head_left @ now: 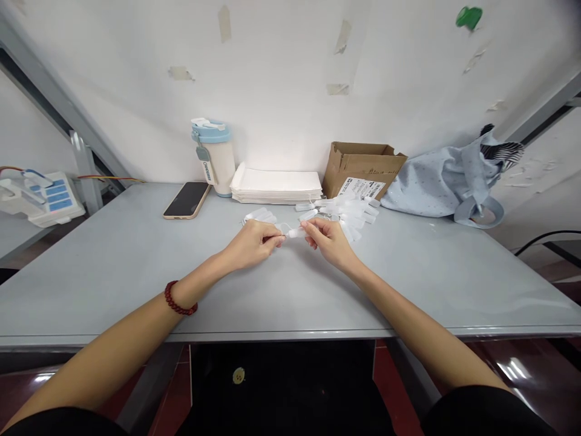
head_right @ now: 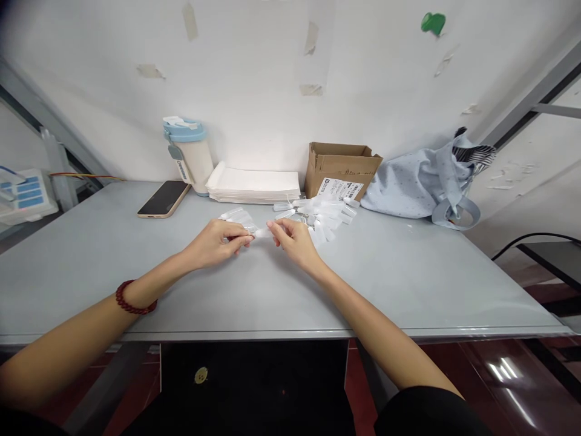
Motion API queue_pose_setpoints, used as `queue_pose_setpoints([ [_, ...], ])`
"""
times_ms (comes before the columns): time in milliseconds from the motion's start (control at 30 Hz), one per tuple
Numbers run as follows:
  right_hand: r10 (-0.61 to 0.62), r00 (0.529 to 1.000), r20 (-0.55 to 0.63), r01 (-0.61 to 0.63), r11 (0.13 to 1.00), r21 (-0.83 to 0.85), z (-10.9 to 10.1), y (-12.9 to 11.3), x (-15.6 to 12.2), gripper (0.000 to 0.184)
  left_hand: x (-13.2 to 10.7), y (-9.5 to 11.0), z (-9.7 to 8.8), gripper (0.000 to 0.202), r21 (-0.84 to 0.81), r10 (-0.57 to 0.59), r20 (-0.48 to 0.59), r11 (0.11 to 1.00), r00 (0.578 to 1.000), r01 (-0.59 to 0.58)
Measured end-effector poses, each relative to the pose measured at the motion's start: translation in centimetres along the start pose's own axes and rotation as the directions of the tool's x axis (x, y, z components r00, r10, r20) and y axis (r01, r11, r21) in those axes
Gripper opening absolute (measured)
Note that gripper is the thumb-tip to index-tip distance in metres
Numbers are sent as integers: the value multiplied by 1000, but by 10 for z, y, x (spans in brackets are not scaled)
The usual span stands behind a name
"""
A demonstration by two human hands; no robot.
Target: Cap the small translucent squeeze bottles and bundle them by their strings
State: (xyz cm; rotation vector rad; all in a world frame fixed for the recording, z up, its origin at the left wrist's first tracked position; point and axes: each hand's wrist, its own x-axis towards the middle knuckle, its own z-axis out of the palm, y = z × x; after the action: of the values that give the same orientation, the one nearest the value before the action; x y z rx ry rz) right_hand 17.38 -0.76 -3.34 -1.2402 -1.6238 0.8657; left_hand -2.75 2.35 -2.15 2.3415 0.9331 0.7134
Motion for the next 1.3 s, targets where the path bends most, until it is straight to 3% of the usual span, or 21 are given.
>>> queue_pose_setpoints([
  [167,4,1000,7,-4,1000,22,-3,-1,2,44,1,0,-4,26,7,-3,-11,1000,1000,3],
  [433,-16,1000,-24,16,1000,12,-10,-3,4,46,2,1,-8,21,29,42,-116,999,992,-38],
  [1300,71,995,63,-72,997,27,-3,-4,0,42,0,-4,3,21,96,204,-105,976,973,-194],
])
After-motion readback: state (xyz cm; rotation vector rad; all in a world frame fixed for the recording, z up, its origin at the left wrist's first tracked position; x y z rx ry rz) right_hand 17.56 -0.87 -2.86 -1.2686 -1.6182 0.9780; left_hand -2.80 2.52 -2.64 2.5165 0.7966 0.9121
